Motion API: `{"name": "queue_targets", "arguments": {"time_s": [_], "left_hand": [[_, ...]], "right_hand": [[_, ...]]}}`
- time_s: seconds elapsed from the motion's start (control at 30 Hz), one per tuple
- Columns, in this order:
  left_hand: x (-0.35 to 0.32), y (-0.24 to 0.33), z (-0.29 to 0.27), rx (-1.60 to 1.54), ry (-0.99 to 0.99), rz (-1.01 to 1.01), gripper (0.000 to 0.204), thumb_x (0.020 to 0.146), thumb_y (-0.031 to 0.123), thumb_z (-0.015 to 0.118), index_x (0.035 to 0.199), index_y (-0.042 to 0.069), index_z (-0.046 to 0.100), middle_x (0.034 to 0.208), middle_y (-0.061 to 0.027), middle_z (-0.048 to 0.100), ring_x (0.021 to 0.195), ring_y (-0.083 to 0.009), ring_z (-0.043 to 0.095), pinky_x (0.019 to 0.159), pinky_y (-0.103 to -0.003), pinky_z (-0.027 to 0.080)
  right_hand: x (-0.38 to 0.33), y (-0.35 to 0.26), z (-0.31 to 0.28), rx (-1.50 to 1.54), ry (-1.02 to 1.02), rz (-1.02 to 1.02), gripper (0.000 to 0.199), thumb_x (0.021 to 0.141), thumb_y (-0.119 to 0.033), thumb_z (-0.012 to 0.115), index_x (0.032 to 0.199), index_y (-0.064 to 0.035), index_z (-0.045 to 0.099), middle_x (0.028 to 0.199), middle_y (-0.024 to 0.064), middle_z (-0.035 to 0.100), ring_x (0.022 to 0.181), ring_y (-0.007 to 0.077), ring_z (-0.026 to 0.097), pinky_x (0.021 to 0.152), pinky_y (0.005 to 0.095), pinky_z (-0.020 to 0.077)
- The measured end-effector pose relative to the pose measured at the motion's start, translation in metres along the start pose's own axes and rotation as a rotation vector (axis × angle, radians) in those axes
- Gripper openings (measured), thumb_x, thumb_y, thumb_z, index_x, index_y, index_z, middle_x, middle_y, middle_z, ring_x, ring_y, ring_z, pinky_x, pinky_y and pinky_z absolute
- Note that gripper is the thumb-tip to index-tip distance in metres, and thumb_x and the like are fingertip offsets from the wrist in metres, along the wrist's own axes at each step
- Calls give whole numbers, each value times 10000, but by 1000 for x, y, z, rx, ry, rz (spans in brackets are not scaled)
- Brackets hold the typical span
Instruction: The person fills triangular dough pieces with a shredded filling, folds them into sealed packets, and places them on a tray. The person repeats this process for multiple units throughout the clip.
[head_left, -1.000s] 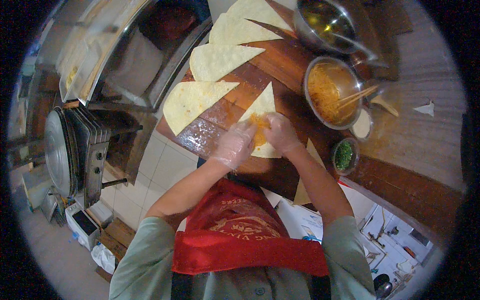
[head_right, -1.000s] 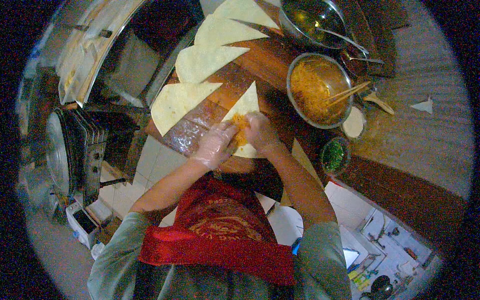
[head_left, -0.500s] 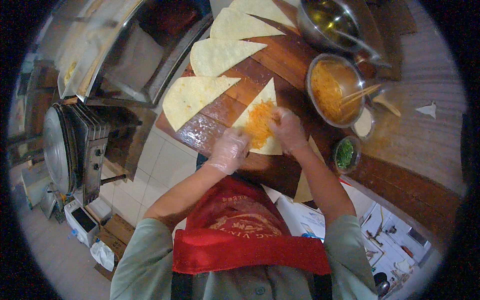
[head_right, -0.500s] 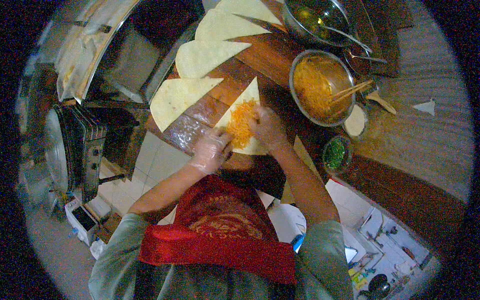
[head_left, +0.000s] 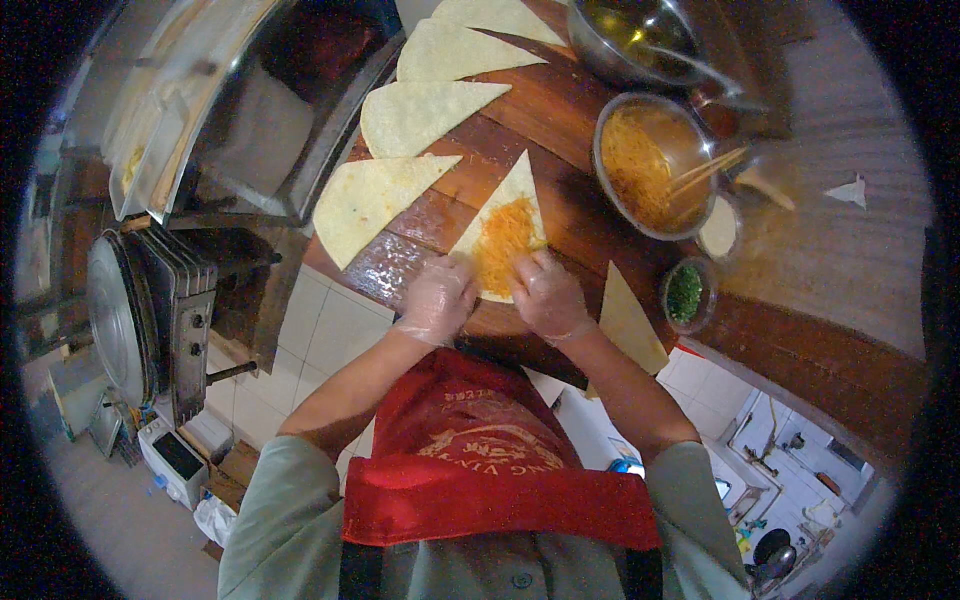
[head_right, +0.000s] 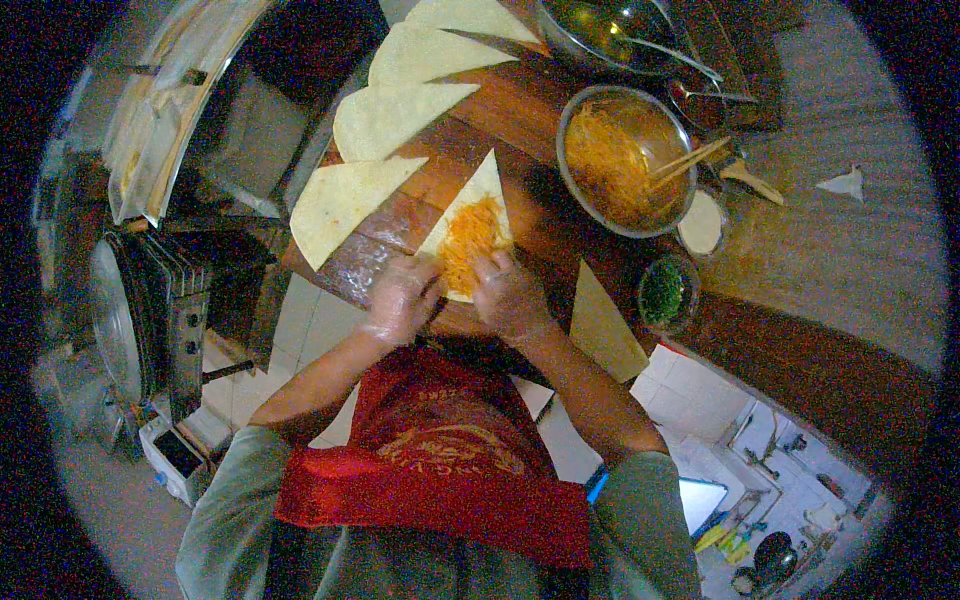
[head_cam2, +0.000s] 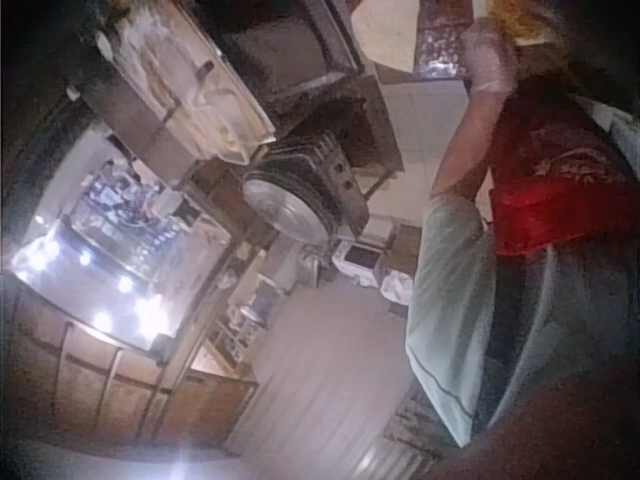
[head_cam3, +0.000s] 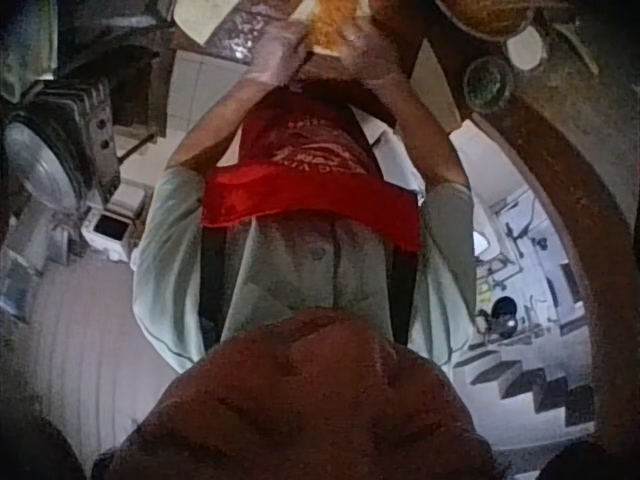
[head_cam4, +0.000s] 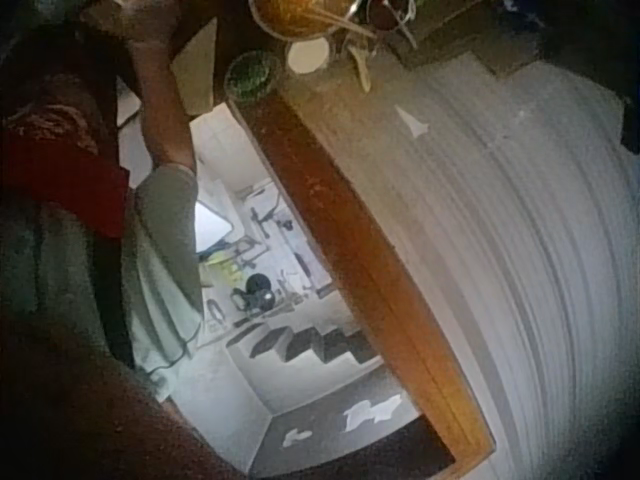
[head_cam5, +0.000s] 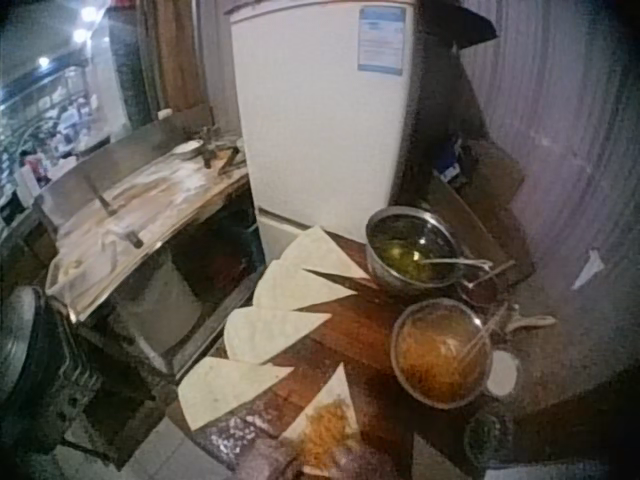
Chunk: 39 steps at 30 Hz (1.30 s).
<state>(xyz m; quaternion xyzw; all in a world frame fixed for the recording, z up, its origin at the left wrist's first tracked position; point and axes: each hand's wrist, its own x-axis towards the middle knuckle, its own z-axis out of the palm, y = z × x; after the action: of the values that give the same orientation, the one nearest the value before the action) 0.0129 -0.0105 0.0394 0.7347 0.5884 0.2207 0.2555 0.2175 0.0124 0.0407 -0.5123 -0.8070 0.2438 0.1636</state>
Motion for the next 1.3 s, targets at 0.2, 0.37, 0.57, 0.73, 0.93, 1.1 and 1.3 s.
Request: {"name": "queue_targets", "arguments": {"time_s": [0.2,0.37,0.57,0.73,0.93,1.1,1.3], "left_hand": [[6,7,8,67,-96,74,273,798,107,691,1068,66,675,1002,-176,635,937,-392,599,811,-472,502],[7,3,-9,31,12,77,284,796,78,624,1081,71,629,1053,-183,617,951,-395,599,783,-468,522],[25,6,-8,182,-204,217,397,777,73,631,1173,79,606,1099,-181,614,999,-392,588,806,-479,521],[16,4,-23,86,-165,133,407,774,67,639,1180,62,607,1099,-199,611,1003,-398,585,807,-475,515],[-13,-13,-12,-43,202,-168,344,785,94,667,1109,-14,626,982,-251,642,937,-419,612,806,-478,505],[-5,3,4,-122,110,-531,241,777,126,685,952,-33,636,903,-251,658,894,-420,626,790,-467,512],[-3,9,12,-67,224,-285,170,771,106,695,905,22,635,911,-192,633,878,-395,615,765,-462,503]], "right_hand": [[-15,4,18,-130,-194,113,305,828,-133,608,1130,-92,606,934,154,594,826,387,635,694,475,542],[-15,3,1,-42,64,45,317,839,-150,614,1151,-96,617,967,157,606,851,367,638,720,455,551],[-4,9,4,-105,-133,187,300,848,-144,621,1144,-93,631,1015,180,613,914,366,624,784,445,535],[-25,19,-3,57,82,70,309,843,-156,631,1144,-87,642,989,177,629,889,363,627,769,445,526],[-45,20,-4,132,112,469,296,860,-225,661,1096,-48,658,921,170,676,829,325,658,745,422,525],[-46,40,26,308,43,732,339,800,-315,707,981,-30,674,870,176,680,798,347,657,741,429,522],[-36,22,12,316,68,679,213,755,-216,709,787,-11,658,761,170,676,698,322,658,664,393,503]]}}
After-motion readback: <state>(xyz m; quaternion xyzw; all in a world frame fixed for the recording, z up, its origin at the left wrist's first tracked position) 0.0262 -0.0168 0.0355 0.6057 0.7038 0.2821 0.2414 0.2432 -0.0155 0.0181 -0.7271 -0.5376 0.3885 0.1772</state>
